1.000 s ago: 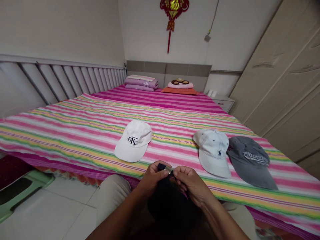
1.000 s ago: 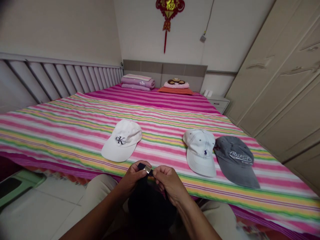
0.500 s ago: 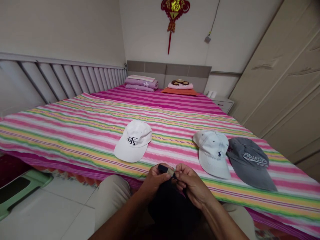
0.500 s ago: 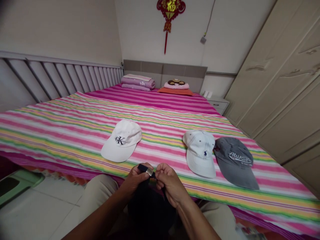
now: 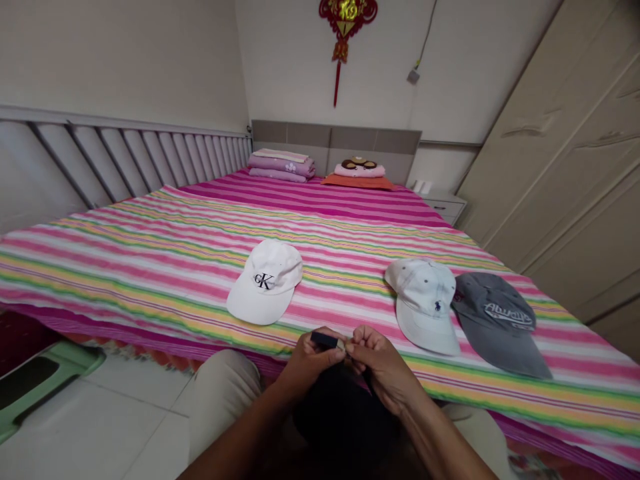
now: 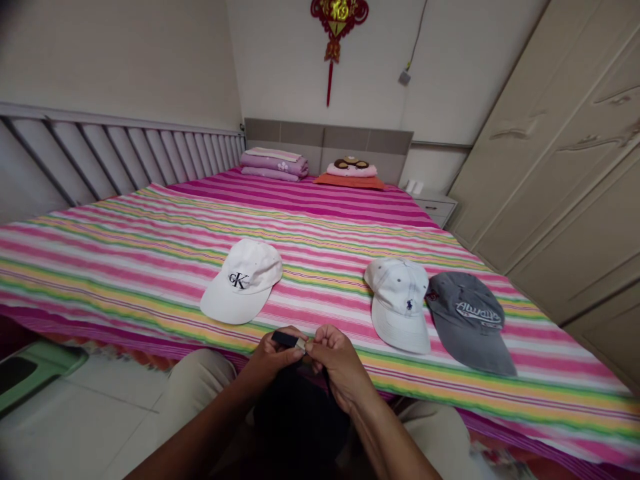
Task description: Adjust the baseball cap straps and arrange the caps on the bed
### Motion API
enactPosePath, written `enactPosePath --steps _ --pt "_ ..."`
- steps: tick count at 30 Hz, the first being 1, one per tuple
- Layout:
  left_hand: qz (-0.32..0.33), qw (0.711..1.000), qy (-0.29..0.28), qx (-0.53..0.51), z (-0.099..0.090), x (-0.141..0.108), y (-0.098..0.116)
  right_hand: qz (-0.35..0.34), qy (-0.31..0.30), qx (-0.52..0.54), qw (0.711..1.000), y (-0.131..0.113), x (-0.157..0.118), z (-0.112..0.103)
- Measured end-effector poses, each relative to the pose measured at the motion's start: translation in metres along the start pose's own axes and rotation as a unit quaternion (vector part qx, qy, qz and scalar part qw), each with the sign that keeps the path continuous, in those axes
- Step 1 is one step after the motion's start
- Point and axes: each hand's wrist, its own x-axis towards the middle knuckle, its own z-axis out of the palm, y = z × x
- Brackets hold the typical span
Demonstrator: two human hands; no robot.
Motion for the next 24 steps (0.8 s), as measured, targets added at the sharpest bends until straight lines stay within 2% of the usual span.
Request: enactPosePath --steps 3,6,8,11,16,19,21,24 --pt "0.008 0.999 -0.001 0.034 -0.002 -0.001 0.002 0.009 0.006 0.027 1.000 0.001 0.001 -0.001" --pt "-0.004 0.999 -0.038 0.026 -0.005 -0.002 0.006 0.012 0.001 0.035 0.999 0.000 0.001 -0.003" --pt "-0.026 0.998 -0.056 0.007 -0.008 -0.001 0.010 0.007 -0.004 0.024 1.000 -0.002 0.000 -0.004" --pt "-0.071 0.996 -0.054 0.006 -0.011 0.003 0.015 0.006 -0.001 0.010 1.000 -0.003 0.000 -0.005" --pt "-0.138 0.983 -0.060 0.104 -0.011 0.009 0.022 -0.001 0.001 -0.017 1.000 -0.002 -0.001 -0.004" --pt "-0.173 0.982 -0.069 0.044 -0.011 0.010 0.022 0.009 0.007 -0.057 0.998 -0.008 -0.003 -0.005" --pt "-0.185 0.979 -0.077 -0.021 -0.013 0.010 0.021 0.020 -0.018 -0.106 0.994 -0.013 -0.004 -0.009" --pt "-0.165 0.981 -0.077 -0.062 -0.018 0.009 0.023 0.031 -0.108 -0.209 0.971 -0.017 -0.004 -0.022"
